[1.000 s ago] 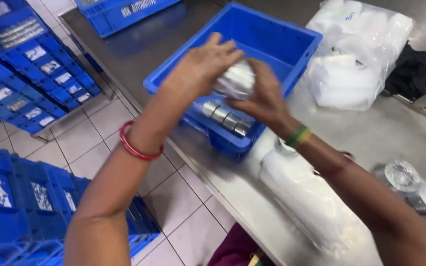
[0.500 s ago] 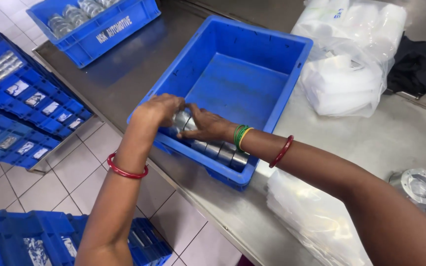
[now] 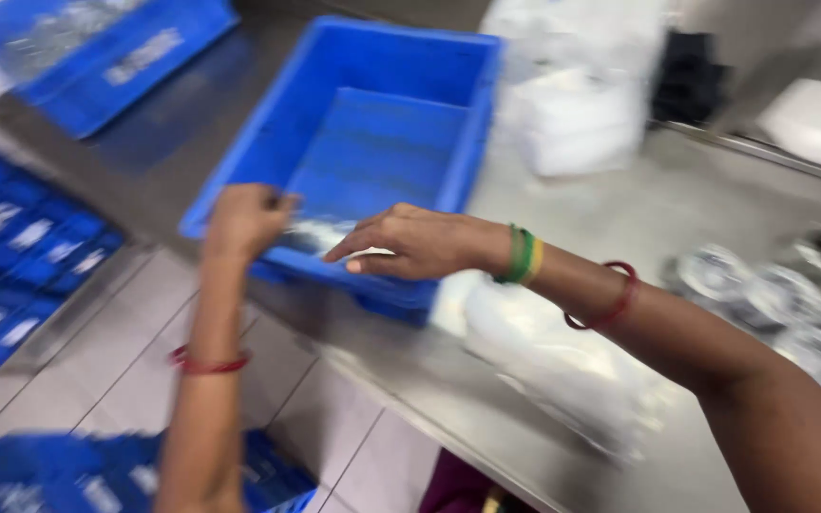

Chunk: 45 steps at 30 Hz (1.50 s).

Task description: The person cleans out a blue crate with a cloth, places metal components into individual plastic bags, and arranges them inside the crate.

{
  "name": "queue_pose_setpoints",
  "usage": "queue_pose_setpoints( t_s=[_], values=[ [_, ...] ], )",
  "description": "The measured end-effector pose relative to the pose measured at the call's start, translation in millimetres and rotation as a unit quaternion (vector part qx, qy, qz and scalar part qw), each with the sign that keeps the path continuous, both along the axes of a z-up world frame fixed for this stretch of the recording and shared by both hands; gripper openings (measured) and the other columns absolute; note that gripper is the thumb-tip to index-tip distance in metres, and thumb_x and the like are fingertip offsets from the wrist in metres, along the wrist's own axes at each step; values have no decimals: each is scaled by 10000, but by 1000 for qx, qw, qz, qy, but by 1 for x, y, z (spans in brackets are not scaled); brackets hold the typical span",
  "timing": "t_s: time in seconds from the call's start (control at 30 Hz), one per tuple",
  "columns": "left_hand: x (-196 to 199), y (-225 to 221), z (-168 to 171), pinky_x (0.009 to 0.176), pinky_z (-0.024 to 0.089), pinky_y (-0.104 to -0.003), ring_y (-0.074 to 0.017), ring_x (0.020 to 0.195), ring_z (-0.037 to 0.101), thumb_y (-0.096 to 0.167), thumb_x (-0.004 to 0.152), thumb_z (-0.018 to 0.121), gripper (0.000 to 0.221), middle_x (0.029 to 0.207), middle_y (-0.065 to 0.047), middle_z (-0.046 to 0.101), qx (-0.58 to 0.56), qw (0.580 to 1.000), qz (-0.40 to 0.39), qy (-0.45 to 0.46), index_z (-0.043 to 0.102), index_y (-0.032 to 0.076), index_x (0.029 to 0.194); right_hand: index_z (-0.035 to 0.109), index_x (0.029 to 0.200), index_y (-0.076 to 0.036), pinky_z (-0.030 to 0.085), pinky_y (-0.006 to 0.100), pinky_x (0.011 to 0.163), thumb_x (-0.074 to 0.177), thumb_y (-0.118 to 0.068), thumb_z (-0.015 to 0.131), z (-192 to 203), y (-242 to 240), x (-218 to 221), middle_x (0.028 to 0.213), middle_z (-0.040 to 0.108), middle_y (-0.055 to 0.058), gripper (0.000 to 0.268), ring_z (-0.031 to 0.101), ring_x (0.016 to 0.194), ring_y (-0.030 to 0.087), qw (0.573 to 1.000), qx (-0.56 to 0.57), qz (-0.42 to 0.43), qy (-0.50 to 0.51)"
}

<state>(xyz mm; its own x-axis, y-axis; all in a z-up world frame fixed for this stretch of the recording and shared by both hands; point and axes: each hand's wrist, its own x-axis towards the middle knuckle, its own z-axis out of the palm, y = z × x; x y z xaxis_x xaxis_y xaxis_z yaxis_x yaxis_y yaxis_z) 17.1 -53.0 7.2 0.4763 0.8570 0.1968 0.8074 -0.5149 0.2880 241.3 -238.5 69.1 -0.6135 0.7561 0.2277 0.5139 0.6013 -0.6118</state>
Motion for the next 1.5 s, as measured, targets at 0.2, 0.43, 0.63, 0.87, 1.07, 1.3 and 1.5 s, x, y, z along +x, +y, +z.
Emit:
queue_pose_setpoints(
  t_s=[0.2,0.43,0.63,0.87,1.07,1.3,1.5],
  values=[
    [-49,53,-84,862,567,-414,-295,873,698,144,1042,604,185,995,-127,755,284,950,-45,-122,769,63,1021,713,1221,-84,548,416,867,973,-185,691,5,-183,149,1103,744,130,269,692,998,309,923,113,-353,-106],
    [133,-118,7,913,500,-405,-240,833,657,124,1019,663,104,916,-49,735,332,910,-164,-186,725,79,948,681,1225,-96,563,435,839,906,-377,728,-59,-403,257,953,790,162,427,742,897,319,728,-176,-599,-284],
    [324,-279,12,827,504,-472,-360,947,644,162,841,799,257,936,-147,711,122,849,-432,-277,725,71,1070,321,1627,-238,508,501,943,640,-624,852,-114,-429,218,1249,620,245,1186,612,1092,432,644,-162,-686,-296],
    [412,-332,-66,1020,486,-570,-476,1369,384,325,608,944,1021,1504,-183,379,-102,902,-398,130,400,162,1456,633,1313,-166,530,412,838,660,-544,849,-88,-438,226,1133,677,200,785,636,1020,306,712,-112,-693,-23],
    [402,-320,-73,1016,514,-527,-497,1304,456,346,595,954,970,1364,-258,492,-142,913,-371,96,408,101,1357,736,1096,-130,530,424,813,671,-437,857,-96,-371,246,999,692,179,538,635,930,324,770,-15,-615,-172],
    [439,-308,-42,926,550,-527,-430,1126,605,403,566,909,921,1195,-223,580,-165,890,-424,24,419,165,1309,699,1168,-274,547,489,835,660,-388,878,-86,-363,236,1020,667,135,551,597,1018,378,775,-94,-571,-253],
    [482,-369,-46,935,552,-541,-456,1207,512,387,603,927,913,1303,-214,478,-130,854,-488,127,464,192,1364,673,1177,-252,559,461,754,697,-290,878,-71,-400,198,1224,563,126,524,580,1023,347,755,-206,-560,-272]
  ],
)
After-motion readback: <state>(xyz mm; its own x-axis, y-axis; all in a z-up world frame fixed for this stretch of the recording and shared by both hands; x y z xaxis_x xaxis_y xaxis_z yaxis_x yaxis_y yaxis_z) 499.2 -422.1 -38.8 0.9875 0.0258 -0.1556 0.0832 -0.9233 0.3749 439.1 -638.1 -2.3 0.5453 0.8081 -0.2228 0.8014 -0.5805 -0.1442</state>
